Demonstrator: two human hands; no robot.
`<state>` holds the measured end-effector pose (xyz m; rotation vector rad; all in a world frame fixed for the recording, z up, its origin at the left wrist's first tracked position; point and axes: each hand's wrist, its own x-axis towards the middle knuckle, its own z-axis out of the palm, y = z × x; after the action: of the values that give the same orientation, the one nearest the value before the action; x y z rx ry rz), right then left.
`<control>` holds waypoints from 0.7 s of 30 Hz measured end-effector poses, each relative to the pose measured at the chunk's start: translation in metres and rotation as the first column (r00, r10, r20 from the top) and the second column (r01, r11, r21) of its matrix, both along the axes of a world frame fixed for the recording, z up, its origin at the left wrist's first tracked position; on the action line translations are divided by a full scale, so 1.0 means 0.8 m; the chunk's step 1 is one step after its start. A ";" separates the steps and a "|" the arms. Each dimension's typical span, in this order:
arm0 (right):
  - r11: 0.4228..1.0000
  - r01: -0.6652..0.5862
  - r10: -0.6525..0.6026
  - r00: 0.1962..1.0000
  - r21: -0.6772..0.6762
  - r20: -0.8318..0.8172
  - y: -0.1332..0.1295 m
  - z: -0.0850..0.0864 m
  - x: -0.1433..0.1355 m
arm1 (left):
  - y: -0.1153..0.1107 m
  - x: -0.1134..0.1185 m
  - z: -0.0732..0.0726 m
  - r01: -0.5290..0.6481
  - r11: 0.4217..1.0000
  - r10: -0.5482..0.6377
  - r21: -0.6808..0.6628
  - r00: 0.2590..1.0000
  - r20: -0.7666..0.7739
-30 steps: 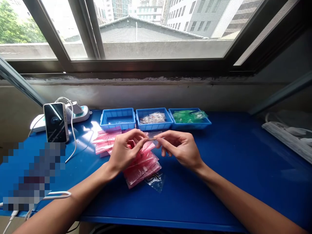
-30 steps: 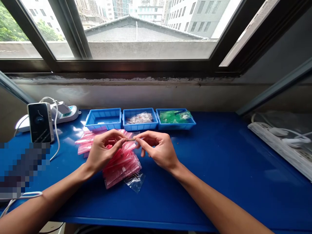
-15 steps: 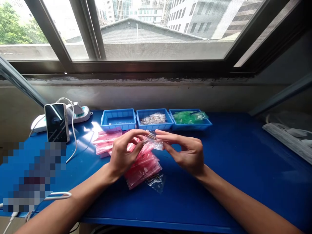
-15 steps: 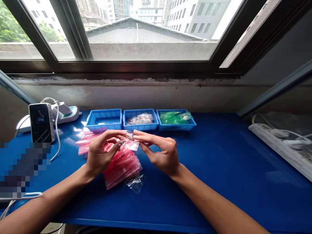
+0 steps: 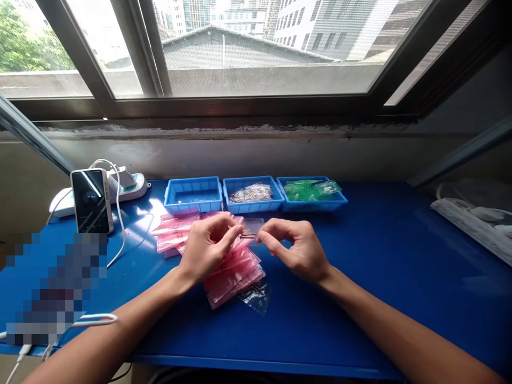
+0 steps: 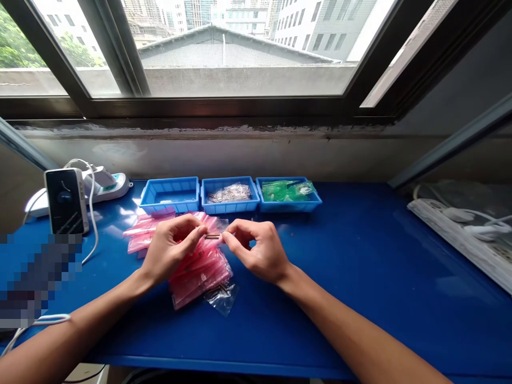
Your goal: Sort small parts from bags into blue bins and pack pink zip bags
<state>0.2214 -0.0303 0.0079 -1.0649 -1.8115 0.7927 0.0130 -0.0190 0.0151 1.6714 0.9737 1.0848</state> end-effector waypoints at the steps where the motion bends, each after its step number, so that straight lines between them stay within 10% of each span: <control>1: 0.999 -0.008 0.008 1.000 -0.031 -0.009 0.000 0.000 0.000 | 0.000 0.000 0.001 0.003 1.000 -0.003 -0.026 1.000 0.006; 11: 0.991 0.018 -0.042 0.985 -0.135 -0.170 0.002 -0.004 -0.002 | 0.002 -0.001 -0.004 -0.011 0.997 0.014 -0.072 0.999 0.037; 21: 0.965 0.151 -0.141 0.988 0.215 -0.063 -0.001 -0.002 0.001 | 0.003 -0.004 -0.007 -0.030 0.969 0.017 0.246 0.998 0.056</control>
<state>0.2223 -0.0313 0.0061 -1.0132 -1.7139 0.5119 0.0102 -0.0170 0.0092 1.8227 0.8531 1.3038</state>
